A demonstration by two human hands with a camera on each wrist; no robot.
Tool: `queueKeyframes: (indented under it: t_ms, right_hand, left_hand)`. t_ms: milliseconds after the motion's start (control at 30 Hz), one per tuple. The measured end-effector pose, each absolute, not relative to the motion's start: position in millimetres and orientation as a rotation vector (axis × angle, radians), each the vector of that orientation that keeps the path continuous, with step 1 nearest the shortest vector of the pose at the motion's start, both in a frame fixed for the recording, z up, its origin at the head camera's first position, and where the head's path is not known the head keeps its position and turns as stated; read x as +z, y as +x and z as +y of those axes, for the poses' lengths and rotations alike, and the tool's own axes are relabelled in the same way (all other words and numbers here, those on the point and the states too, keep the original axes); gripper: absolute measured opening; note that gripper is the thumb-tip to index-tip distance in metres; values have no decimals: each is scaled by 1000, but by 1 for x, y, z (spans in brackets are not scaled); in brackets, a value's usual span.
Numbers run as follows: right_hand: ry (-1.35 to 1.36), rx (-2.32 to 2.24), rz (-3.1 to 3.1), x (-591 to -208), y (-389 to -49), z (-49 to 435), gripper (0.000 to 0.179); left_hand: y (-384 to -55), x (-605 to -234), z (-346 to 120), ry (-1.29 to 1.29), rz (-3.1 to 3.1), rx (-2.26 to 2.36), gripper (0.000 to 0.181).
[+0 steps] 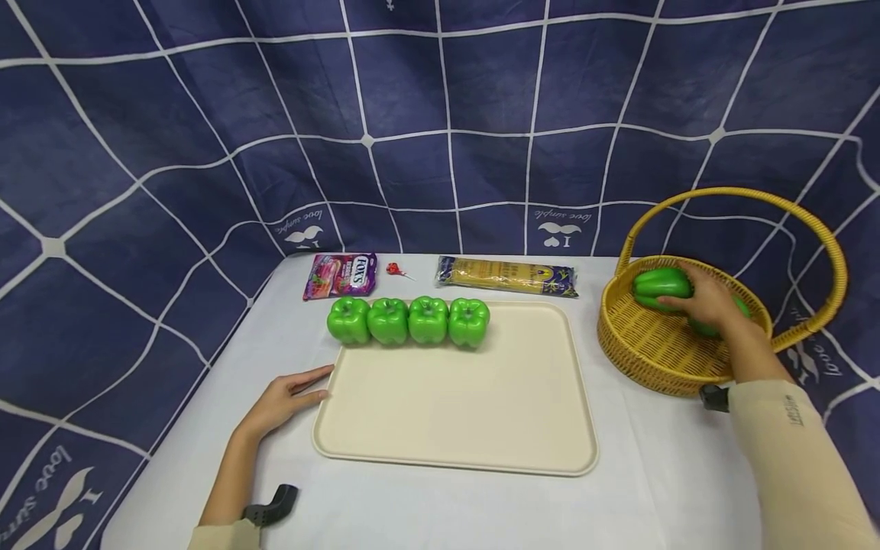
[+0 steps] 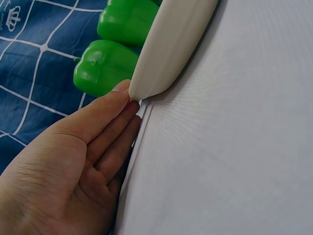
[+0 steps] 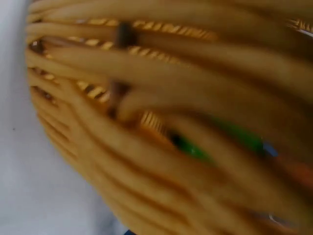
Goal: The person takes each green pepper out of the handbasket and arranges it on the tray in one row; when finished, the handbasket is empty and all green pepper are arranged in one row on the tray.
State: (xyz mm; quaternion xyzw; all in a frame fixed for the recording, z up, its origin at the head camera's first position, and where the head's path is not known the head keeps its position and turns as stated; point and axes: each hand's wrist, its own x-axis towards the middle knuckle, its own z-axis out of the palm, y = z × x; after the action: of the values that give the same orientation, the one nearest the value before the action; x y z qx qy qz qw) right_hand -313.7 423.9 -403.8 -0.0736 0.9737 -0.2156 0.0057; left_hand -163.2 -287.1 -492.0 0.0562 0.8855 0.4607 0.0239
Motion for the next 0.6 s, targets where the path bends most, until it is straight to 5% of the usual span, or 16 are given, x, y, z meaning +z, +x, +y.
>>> queueKeyframes:
  t_ms: [600]
  right_hand:
    - [-410,-632,3072,-409,-306,415,83]
  left_hand:
    - [-163,-493,-288,194,2738,1434,47]
